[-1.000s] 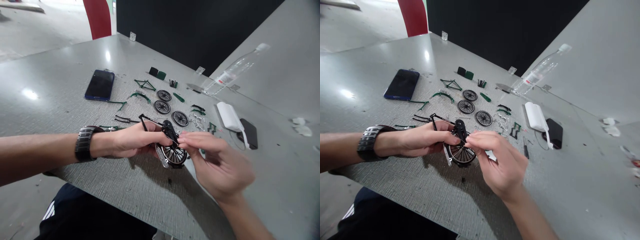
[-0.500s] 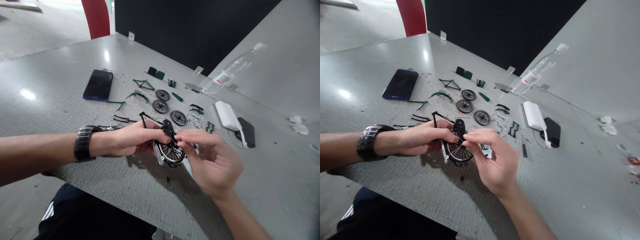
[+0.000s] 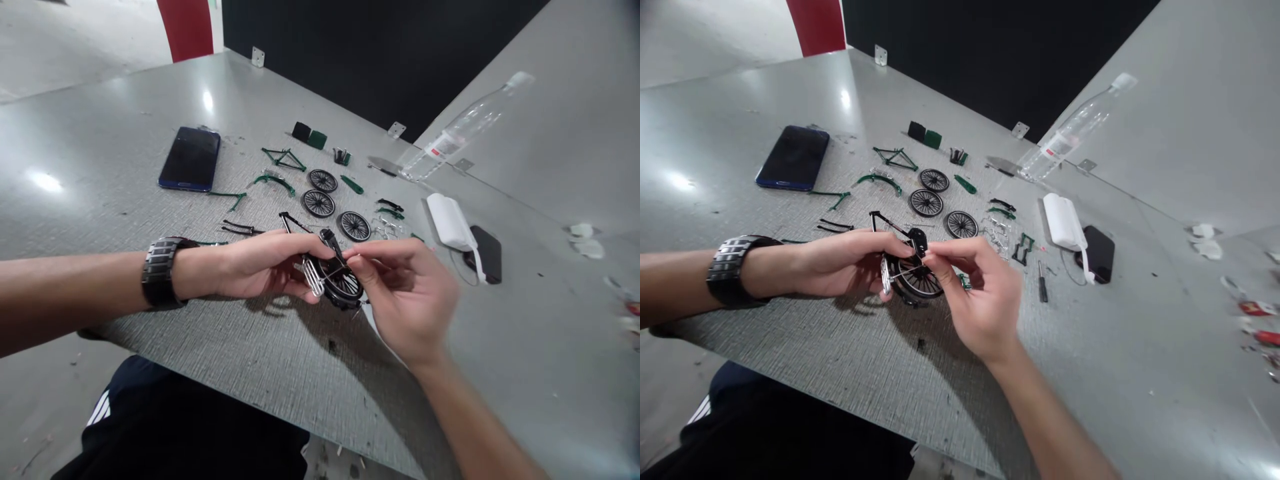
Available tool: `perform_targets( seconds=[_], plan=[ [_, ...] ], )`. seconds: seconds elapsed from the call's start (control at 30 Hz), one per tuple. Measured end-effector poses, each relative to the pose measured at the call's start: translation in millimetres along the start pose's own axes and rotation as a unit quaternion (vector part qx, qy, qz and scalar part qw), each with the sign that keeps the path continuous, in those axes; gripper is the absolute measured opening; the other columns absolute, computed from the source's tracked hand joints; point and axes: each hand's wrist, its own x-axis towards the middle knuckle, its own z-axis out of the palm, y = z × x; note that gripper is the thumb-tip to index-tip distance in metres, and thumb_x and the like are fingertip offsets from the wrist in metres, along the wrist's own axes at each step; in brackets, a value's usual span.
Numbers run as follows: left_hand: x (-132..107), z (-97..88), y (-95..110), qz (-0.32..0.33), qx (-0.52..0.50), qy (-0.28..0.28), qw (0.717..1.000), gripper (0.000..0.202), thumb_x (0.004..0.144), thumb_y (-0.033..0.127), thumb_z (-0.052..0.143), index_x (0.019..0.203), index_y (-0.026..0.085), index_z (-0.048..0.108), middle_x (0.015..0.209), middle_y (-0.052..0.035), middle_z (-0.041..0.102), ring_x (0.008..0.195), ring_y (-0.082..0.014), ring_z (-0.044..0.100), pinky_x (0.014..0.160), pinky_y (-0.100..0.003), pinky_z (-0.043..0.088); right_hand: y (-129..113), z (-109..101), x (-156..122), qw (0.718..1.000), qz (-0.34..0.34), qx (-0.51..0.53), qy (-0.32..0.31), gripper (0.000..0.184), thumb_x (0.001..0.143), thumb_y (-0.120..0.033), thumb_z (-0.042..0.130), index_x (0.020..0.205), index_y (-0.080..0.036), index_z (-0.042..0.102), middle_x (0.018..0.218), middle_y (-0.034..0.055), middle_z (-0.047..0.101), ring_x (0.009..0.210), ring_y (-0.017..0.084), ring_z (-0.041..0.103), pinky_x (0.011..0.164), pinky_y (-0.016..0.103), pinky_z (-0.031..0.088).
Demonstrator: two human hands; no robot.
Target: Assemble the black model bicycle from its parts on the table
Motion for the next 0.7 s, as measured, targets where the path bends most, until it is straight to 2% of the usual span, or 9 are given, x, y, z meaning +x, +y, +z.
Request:
perform_targets(
  seconds=[0.13,0.33,0.57,0.7],
  plan=[
    [1.0,-2.1,2.0,-0.029,-0.018,0.004,0.999,0.02,0.084,0.027,0.071,0.084,0.007,0.073,0.079,-0.0098,0.076,0.053,-0.0136,0.068,0.054,-0.023,0.061,-1.3,-0.4,4.0,0.999,0.022,-0.033,0.01,0.013,0.084,-0.02,0.077,0.094,-0.027,0.074,0.084,-0.0023,0.074,0.072,0.012,0.07,0.063,0.024,0.062],
    [1.6,-1.8,3.1,-0.031,-0.022,0.01,0.999,0.024,0.08,0.029,0.074,0.082,0.005,0.071,0.071,-0.0132,0.075,0.056,-0.0175,0.07,0.059,-0.027,0.063,-4.1,0.6,9.5,0.998,0.062,0.01,0.006,0.008,0.084,-0.023,0.078,0.09,-0.025,0.074,0.082,-0.0021,0.075,0.069,0.012,0.071,0.062,0.024,0.062],
    [1.2,-0.9,3.2,-0.03,-0.029,0.01,0.999,0.022,0.082,0.029,0.072,0.082,0.007,0.071,0.074,-0.0097,0.074,0.056,-0.0152,0.067,0.06,-0.029,0.064,-3.6,0.9,9.5,0.994,0.105,0.034,0.0,0.008,0.083,-0.027,0.079,0.089,-0.024,0.073,0.076,-0.0023,0.073,0.065,0.011,0.07,0.058,0.022,0.059],
    [1.7,-2.7,2.9,-0.038,-0.02,-0.008,0.999,0.023,0.084,0.03,0.068,0.082,0.008,0.072,0.073,-0.0095,0.074,0.058,-0.016,0.069,0.063,-0.027,0.064,-2.0,0.9,10.1,0.993,0.111,0.03,-0.004,0.01,0.084,-0.03,0.079,0.089,-0.024,0.073,0.074,-0.0019,0.073,0.064,0.012,0.069,0.056,0.023,0.059]
  ],
)
